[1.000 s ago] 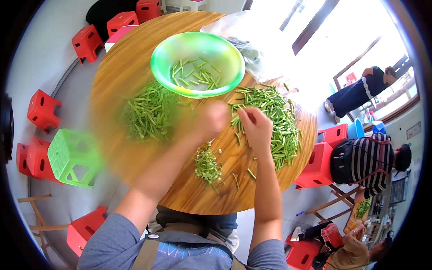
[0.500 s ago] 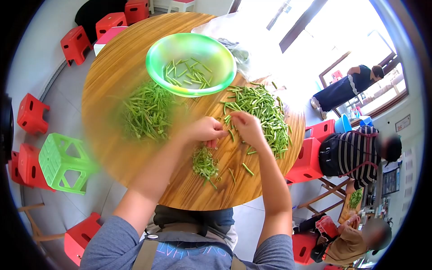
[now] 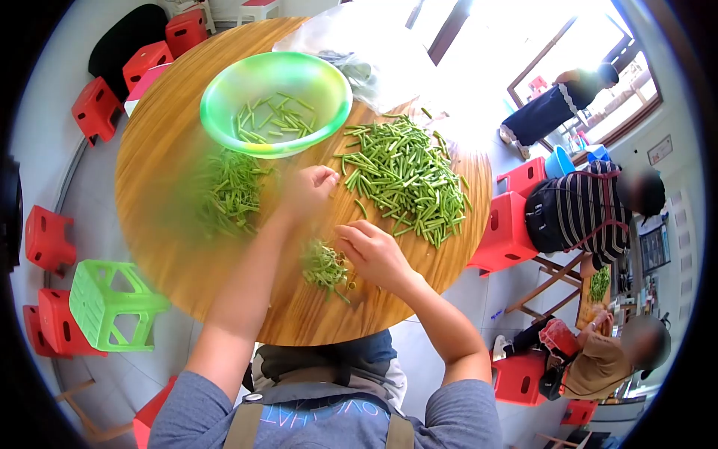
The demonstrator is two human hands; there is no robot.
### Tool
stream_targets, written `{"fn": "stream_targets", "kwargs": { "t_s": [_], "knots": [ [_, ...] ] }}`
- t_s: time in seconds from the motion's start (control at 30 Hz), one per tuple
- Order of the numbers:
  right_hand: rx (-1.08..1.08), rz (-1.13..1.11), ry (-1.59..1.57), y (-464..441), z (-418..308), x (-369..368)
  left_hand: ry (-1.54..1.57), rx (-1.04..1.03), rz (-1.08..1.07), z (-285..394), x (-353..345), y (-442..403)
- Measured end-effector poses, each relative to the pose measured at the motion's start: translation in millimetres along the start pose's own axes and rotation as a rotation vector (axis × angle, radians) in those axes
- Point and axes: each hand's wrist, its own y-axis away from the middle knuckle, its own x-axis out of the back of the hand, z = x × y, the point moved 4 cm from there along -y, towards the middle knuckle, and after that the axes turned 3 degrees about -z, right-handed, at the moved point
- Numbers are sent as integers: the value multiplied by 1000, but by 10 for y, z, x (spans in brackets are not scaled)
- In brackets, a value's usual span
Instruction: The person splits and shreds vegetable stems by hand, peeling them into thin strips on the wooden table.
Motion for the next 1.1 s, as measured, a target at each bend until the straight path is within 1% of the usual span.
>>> {"fn": "stream_targets", "kwargs": {
  "t_s": [0.07,0.1,0.2,0.23,0.33,0.43,0.53,0.57,0.67,0.8,0.9,1.0,1.1],
  "knots": [
    [-48,80,75,197,82,92,-331,-256,24,117,15,20],
    [-50,84,96,304,106,131,-494,-383,34,169,-6,44],
    [-97,120,242,619,218,247,-262,-156,-75,68,-78,57],
    [-148,111,259,683,209,297,-271,-153,-90,66,-86,69],
    [-357,-23,64,805,246,333,-279,-155,-111,75,-106,55],
    [-281,-4,102,831,202,309,-256,-158,-108,46,-116,70],
    [-420,73,100,894,312,292,-242,-167,-104,59,-102,72],
    [-345,112,197,919,377,302,-244,-162,-108,69,-103,73],
    [-319,79,199,968,485,346,-253,-154,-123,70,-113,46],
    [-445,16,70,904,533,366,-238,-130,-114,83,-104,43],
    [-528,220,-456,732,619,257,-114,-42,-32,143,-91,50],
    [-500,339,-661,313,489,230,203,96,19,115,-169,35],
    [-457,374,-791,-130,435,129,552,279,-59,177,-188,43]
  ]
}}
